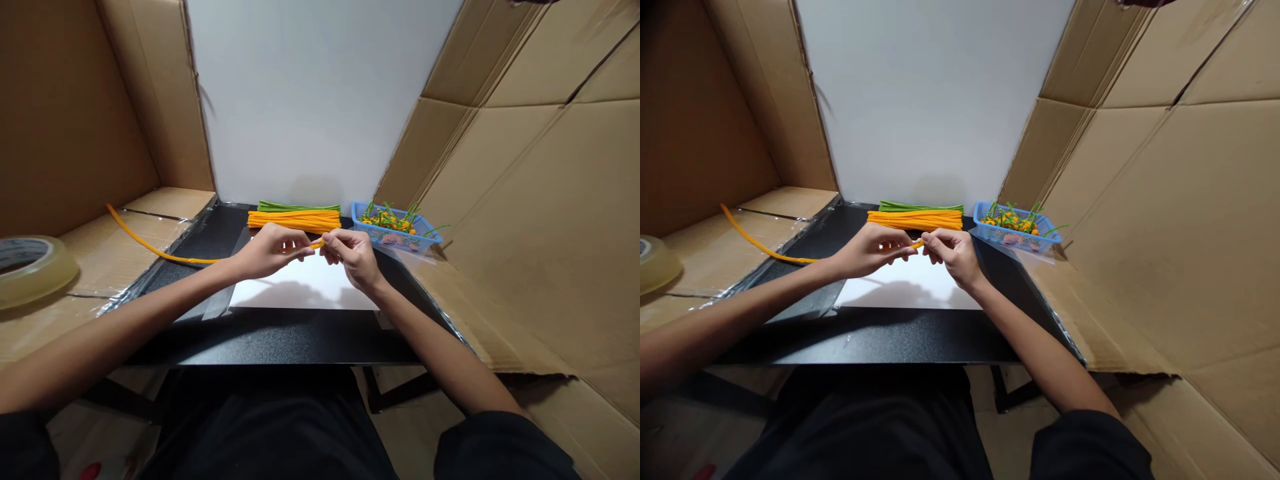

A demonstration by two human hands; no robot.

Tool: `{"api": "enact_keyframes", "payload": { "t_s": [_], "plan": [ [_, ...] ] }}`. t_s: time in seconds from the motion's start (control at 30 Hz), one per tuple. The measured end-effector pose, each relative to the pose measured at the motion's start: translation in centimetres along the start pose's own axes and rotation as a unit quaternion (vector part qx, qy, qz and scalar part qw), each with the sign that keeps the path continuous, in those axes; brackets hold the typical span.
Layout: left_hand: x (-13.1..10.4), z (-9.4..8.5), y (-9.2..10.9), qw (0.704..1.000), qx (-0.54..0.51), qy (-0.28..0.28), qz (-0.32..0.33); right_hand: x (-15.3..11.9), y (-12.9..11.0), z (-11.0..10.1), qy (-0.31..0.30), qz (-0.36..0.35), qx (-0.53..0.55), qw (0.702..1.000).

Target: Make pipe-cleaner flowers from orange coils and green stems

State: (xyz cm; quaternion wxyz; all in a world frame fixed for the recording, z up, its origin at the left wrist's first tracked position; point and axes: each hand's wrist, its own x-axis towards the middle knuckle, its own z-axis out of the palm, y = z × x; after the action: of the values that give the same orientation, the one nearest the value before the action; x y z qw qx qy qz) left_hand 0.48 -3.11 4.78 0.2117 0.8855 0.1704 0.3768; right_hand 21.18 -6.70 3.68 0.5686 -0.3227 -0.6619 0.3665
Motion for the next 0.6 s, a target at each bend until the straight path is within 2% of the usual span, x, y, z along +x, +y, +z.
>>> {"api": "enact_keyframes", "payload": {
  "t_s": [0.17, 0.33, 0.47, 0.6],
  "plan": [
    [0.3, -1.1, -0.2, 0.996, -0.025, -0.067, -0.052, 0.1, 0.0, 0.0, -0.015, 0.001, 0.007, 1.000],
    [0.2, -1.1, -0.4, 0.993, -0.045, -0.088, -0.058, 0.0, 0.1, 0.2, -0.033, 0.061, 0.087, 0.994],
    [0.5, -2.2, -0.6, 0.991, -0.035, -0.124, -0.037, 0.1, -0.3, -0.2, -0.114, 0.121, 0.080, 0.983],
    [0.8, -2.9, -0.6, 0.984, 0.007, -0.176, -0.020, 0.1, -0.8, -0.3, -0.197, 0.151, 0.014, 0.969]
  ]
}}
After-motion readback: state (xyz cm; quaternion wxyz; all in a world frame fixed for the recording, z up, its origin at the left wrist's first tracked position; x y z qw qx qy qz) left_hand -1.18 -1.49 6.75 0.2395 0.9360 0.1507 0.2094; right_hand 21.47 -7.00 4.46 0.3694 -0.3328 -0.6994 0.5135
